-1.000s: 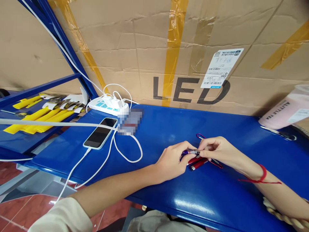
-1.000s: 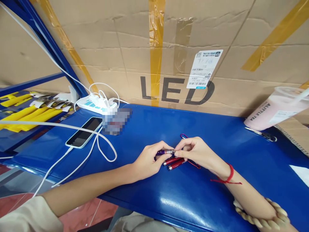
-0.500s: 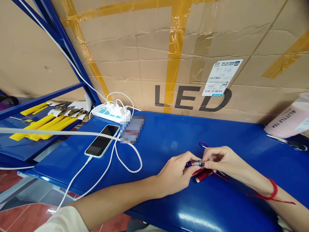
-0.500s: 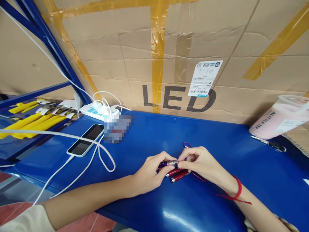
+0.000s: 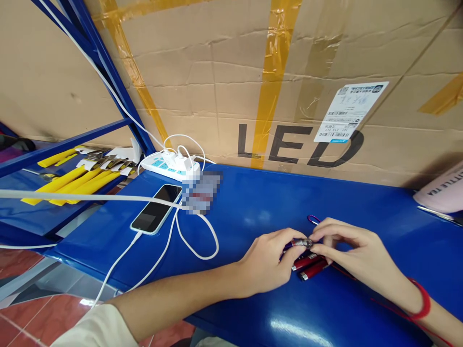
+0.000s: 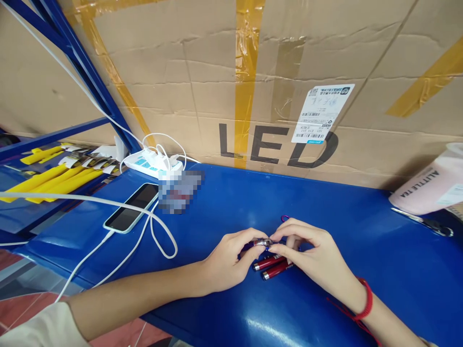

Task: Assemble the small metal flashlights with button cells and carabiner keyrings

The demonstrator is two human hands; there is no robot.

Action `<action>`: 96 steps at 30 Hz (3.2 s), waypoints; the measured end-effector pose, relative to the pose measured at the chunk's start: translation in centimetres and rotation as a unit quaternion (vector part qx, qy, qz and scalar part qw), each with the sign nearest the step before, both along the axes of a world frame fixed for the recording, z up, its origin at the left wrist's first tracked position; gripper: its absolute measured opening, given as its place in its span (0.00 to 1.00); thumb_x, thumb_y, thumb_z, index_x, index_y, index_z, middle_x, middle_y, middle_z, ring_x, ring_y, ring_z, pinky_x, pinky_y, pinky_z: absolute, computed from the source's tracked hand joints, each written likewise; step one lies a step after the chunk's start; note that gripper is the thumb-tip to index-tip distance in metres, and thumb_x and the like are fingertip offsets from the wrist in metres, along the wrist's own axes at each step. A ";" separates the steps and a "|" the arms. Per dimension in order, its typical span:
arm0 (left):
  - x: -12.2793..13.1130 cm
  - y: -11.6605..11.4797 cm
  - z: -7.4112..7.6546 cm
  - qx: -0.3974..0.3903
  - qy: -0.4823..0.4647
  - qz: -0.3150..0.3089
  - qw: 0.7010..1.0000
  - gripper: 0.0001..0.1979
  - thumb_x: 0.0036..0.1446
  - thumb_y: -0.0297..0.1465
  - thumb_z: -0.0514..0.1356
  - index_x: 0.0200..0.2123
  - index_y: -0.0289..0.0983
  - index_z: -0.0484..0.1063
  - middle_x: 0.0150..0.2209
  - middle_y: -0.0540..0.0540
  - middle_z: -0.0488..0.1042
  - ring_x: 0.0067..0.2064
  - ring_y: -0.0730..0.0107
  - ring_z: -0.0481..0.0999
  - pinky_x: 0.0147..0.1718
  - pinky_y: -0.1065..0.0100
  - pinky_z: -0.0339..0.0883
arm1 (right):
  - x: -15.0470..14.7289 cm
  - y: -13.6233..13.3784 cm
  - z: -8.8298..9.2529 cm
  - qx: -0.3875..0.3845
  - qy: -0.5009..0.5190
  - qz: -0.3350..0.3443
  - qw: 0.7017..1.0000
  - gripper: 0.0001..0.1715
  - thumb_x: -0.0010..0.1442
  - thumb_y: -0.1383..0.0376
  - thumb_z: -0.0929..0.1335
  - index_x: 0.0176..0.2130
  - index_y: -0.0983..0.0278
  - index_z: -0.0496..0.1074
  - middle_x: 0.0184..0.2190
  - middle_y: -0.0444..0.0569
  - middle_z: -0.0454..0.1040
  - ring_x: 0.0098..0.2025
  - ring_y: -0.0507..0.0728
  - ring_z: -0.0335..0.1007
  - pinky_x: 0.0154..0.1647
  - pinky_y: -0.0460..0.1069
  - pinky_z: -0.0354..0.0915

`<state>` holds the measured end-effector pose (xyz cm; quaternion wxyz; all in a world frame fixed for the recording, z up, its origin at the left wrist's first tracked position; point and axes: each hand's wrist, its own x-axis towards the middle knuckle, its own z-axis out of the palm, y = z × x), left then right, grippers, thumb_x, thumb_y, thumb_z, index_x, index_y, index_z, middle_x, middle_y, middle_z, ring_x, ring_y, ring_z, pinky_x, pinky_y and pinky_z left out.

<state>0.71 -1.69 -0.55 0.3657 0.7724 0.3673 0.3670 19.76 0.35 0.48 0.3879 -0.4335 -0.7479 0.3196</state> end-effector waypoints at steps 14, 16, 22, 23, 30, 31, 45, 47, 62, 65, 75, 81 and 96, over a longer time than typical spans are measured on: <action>0.0 0.5 -0.5 0.016 0.000 0.000 1.000 0.12 0.63 0.28 0.49 0.43 0.34 0.71 0.38 0.45 0.76 0.37 0.69 0.75 0.38 0.73 0.66 | 0.0 -0.6 1.1 0.108 -0.030 -0.008 0.994 0.07 0.52 0.58 0.72 0.28 0.58 0.78 0.26 0.48 0.73 0.21 0.51 0.67 0.21 0.46 0.66; 0.1 0.4 -0.5 0.013 -0.001 -0.001 1.000 0.12 0.63 0.29 0.49 0.43 0.34 0.71 0.37 0.45 0.76 0.35 0.70 0.74 0.36 0.73 0.65 | 0.0 -0.6 1.2 0.112 -0.029 -0.002 0.993 0.09 0.52 0.57 0.71 0.29 0.59 0.78 0.27 0.48 0.73 0.20 0.50 0.67 0.20 0.45 0.66; 0.2 0.4 -0.5 0.014 0.011 0.001 1.000 0.12 0.63 0.29 0.49 0.43 0.34 0.71 0.36 0.45 0.76 0.36 0.69 0.74 0.36 0.72 0.65 | 0.1 -0.4 1.0 0.122 -0.033 0.042 0.991 0.09 0.55 0.58 0.70 0.31 0.61 0.78 0.28 0.47 0.73 0.22 0.49 0.68 0.21 0.44 0.67; 0.2 0.4 -0.5 0.015 0.012 0.000 1.000 0.12 0.63 0.29 0.49 0.43 0.34 0.71 0.37 0.45 0.76 0.36 0.69 0.74 0.36 0.72 0.64 | 0.2 -0.4 1.0 0.123 -0.036 0.045 0.991 0.09 0.56 0.59 0.70 0.31 0.61 0.78 0.28 0.48 0.74 0.22 0.49 0.69 0.21 0.44 0.67; 0.1 0.4 -0.6 0.012 0.041 -0.014 0.999 0.10 0.64 0.28 0.48 0.42 0.36 0.69 0.35 0.47 0.75 0.34 0.71 0.74 0.35 0.73 0.64 | 0.5 -0.2 0.8 0.149 -0.031 0.061 0.987 0.09 0.58 0.62 0.68 0.31 0.59 0.78 0.28 0.47 0.74 0.27 0.51 0.71 0.26 0.44 0.69; 0.0 0.4 -0.6 0.013 0.048 -0.018 0.999 0.10 0.64 0.28 0.48 0.42 0.36 0.69 0.36 0.48 0.76 0.34 0.71 0.74 0.35 0.73 0.64 | 0.4 -0.2 0.8 0.149 -0.030 0.065 0.986 0.09 0.58 0.63 0.68 0.30 0.60 0.78 0.28 0.47 0.74 0.27 0.50 0.71 0.26 0.44 0.69; -0.2 0.2 -1.2 0.051 0.057 -0.033 0.997 0.03 0.62 0.27 0.51 0.36 0.39 0.64 0.43 0.47 0.77 0.46 0.66 0.77 0.41 0.70 0.69 | -0.3 -0.6 0.9 0.068 -0.029 0.035 0.997 0.10 0.53 0.62 0.71 0.23 0.63 0.76 0.23 0.46 0.74 0.23 0.49 0.68 0.21 0.43 0.64; -0.3 0.1 -1.3 0.077 0.057 -0.026 0.995 0.04 0.62 0.27 0.52 0.34 0.39 0.64 0.42 0.47 0.78 0.46 0.66 0.77 0.41 0.70 0.70 | -0.3 -0.6 0.9 0.051 -0.038 0.032 0.997 0.09 0.51 0.62 0.72 0.23 0.63 0.76 0.23 0.46 0.74 0.23 0.49 0.68 0.21 0.43 0.64; 0.3 -0.3 -0.9 -0.042 -0.092 -0.012 0.995 0.01 0.59 0.27 0.55 0.34 0.37 0.66 0.38 0.46 0.78 0.39 0.70 0.79 0.36 0.75 0.73 | -0.6 -0.7 1.1 -0.073 0.015 0.006 0.997 0.12 0.49 0.60 0.71 0.20 0.64 0.73 0.23 0.45 0.71 0.19 0.48 0.64 0.18 0.43 0.63; 0.4 -0.7 -0.5 -0.074 -0.104 -0.026 0.991 0.02 0.58 0.28 0.55 0.36 0.36 0.66 0.38 0.46 0.78 0.39 0.70 0.79 0.36 0.75 0.74 | -0.4 -0.4 1.0 -0.090 0.035 0.040 0.995 0.14 0.49 0.59 0.72 0.19 0.65 0.72 0.23 0.45 0.71 0.16 0.46 0.63 0.17 0.43 0.62; 0.2 -0.8 -0.9 -0.045 -0.014 -0.019 0.999 0.02 0.60 0.28 0.53 0.33 0.38 0.64 0.40 0.47 0.78 0.40 0.68 0.78 0.37 0.73 0.72 | -0.4 -0.2 0.3 -0.061 0.006 0.048 0.997 0.13 0.49 0.59 0.72 0.19 0.65 0.73 0.20 0.45 0.71 0.19 0.49 0.65 0.19 0.44 0.63; 0.1 -0.2 -1.4 0.094 0.035 0.004 0.995 0.06 0.60 0.26 0.52 0.30 0.38 0.65 0.35 0.47 0.78 0.37 0.69 0.78 0.35 0.72 0.70 | -0.7 -0.4 0.7 -0.049 -0.018 0.035 0.998 0.14 0.49 0.58 0.72 0.19 0.64 0.74 0.20 0.45 0.71 0.18 0.49 0.64 0.18 0.45 0.62; 0.0 0.5 -1.3 0.180 0.072 0.034 0.981 0.08 0.61 0.26 0.52 0.31 0.38 0.69 0.32 0.48 0.78 0.31 0.70 0.74 0.33 0.70 0.68 | -0.7 -0.4 0.5 -0.071 -0.003 0.007 0.997 0.14 0.49 0.57 0.72 0.21 0.63 0.75 0.21 0.46 0.72 0.17 0.49 0.64 0.16 0.43 0.63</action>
